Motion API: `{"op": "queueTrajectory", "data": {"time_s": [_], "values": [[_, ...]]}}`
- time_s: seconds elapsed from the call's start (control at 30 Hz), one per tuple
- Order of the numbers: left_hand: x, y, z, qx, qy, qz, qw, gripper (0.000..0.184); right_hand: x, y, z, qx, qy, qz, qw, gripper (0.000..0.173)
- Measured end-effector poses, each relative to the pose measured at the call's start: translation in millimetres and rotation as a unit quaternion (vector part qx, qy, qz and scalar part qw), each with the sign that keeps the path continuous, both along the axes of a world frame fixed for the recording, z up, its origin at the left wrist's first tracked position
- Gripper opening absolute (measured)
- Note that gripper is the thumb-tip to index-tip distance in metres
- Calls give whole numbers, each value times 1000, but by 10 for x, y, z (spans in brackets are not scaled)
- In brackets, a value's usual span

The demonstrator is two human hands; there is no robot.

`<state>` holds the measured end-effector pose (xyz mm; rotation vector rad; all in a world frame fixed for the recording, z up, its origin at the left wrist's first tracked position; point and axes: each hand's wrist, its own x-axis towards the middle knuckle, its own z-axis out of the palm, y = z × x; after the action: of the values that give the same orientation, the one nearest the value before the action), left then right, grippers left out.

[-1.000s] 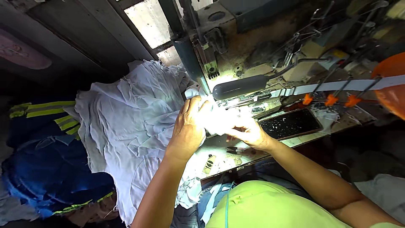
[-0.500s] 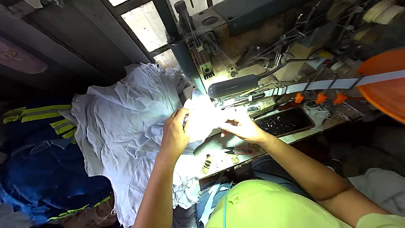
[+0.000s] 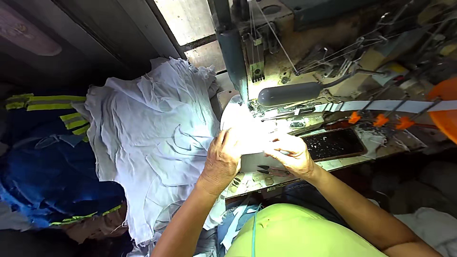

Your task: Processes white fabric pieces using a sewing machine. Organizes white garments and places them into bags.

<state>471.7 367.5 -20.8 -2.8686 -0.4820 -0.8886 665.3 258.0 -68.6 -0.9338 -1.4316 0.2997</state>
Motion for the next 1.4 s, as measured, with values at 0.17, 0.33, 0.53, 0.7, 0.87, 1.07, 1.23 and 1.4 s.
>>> {"op": "queueTrajectory", "data": {"time_s": [0.17,0.33,0.53,0.7,0.87,1.07,1.23,1.4], "values": [[78,45,205,97,-3,20,995,15,-10,-5,-111,47,-11,-41,998,13],[192,155,226,76,22,10,997,23,1,136,-159,15,42,-62,997,11],[282,4,222,40,16,-73,996,22,34,276,-110,-26,87,-40,995,6],[339,43,146,76,-8,-54,996,21,15,267,-109,-28,42,-77,996,13],[319,7,51,56,-11,-29,998,27,-35,142,-135,-27,-36,-125,991,24],[-138,-9,-108,-25,-92,87,992,48,-98,-358,-379,-71,-210,-142,965,23],[-521,208,-329,-153,32,201,967,67,-131,-483,-671,-130,-332,-166,919,22],[-869,183,230,-342,-127,138,921,12,-109,-283,-563,-99,-321,-237,912,18]]}}
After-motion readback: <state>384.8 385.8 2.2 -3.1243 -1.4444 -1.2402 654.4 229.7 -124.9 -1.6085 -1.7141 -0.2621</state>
